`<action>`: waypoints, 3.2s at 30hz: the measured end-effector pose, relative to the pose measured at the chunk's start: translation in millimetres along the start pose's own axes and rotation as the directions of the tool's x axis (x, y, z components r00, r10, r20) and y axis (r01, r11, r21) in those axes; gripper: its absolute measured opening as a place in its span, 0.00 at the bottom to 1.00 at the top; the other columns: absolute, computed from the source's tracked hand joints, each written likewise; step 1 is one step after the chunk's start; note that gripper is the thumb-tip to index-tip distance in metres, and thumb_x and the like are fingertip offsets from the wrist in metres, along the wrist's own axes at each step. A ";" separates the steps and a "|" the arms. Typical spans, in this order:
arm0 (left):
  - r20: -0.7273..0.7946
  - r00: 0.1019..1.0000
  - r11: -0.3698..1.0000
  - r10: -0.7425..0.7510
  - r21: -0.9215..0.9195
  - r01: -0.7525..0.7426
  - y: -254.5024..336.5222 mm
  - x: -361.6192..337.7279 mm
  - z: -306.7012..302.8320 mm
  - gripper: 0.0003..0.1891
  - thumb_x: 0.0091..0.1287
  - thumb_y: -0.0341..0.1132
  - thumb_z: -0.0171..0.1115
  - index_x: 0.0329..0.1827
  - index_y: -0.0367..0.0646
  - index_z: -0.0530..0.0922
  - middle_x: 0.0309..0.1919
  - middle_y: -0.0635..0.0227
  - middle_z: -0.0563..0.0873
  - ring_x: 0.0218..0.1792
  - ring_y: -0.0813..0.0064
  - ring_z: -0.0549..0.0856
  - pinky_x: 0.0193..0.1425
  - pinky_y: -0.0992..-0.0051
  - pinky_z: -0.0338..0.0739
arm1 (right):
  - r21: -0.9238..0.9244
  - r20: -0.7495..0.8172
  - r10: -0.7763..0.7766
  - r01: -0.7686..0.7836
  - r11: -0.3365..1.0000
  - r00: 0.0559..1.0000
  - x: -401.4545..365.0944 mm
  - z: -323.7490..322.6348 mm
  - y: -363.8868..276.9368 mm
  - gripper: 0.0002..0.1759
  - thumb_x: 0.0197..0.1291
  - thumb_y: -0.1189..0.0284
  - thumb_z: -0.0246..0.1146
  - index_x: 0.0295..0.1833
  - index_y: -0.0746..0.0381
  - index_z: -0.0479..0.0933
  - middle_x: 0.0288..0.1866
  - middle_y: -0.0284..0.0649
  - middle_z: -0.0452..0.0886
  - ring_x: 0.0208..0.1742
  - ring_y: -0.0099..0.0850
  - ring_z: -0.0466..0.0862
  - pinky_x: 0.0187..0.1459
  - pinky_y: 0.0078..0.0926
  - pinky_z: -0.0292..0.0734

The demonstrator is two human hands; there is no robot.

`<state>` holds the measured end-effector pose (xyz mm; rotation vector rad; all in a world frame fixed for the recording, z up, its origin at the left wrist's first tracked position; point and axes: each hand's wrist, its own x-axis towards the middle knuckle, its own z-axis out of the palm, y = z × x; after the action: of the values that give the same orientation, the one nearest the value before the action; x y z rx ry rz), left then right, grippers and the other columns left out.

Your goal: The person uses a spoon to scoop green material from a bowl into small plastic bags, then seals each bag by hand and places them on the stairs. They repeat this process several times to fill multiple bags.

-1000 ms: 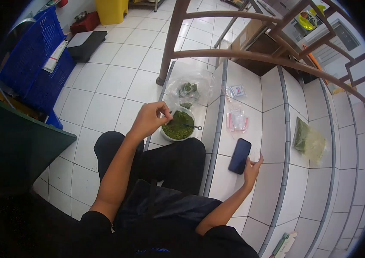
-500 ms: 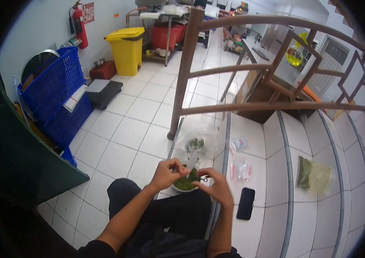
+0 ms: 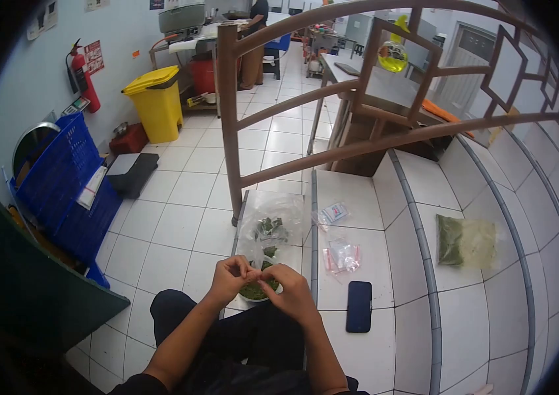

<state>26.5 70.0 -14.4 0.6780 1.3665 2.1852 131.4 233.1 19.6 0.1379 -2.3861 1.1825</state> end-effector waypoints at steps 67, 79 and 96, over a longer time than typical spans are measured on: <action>0.081 0.964 0.878 -0.252 0.439 0.193 11.6 -4.5 -16.2 0.16 0.75 0.34 0.59 0.27 0.36 0.74 0.21 0.74 0.77 0.27 0.83 0.76 0.34 0.76 0.70 | 0.061 0.060 -0.235 0.231 0.971 0.970 0.1 7.5 10.3 0.14 0.59 0.83 0.72 0.51 0.62 0.85 0.55 0.41 0.84 0.42 0.37 0.88 0.43 0.31 0.85; 0.429 0.903 0.946 0.032 0.280 -0.166 28.5 -4.0 -14.2 0.09 0.77 0.35 0.66 0.42 0.39 0.79 0.45 0.69 0.78 0.48 0.76 0.80 0.54 0.73 0.76 | 0.300 0.090 -0.121 0.089 0.950 0.989 -0.6 -7.4 9.7 0.07 0.67 0.80 0.67 0.44 0.65 0.75 0.43 0.43 0.77 0.43 0.37 0.80 0.48 0.29 0.77; 0.299 0.929 0.869 -0.220 0.493 0.047 25.7 5.3 -56.2 0.12 0.82 0.41 0.60 0.47 0.39 0.79 0.46 0.67 0.84 0.47 0.76 0.81 0.56 0.73 0.76 | 0.399 0.154 0.132 -0.184 0.898 0.979 -7.3 25.6 54.9 0.09 0.78 0.68 0.61 0.48 0.63 0.74 0.44 0.37 0.75 0.48 0.28 0.78 0.51 0.28 0.75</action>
<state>-16.3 25.2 -11.6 1.0524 1.7087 1.5202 112.5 246.7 -36.9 0.1577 -2.2485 1.7962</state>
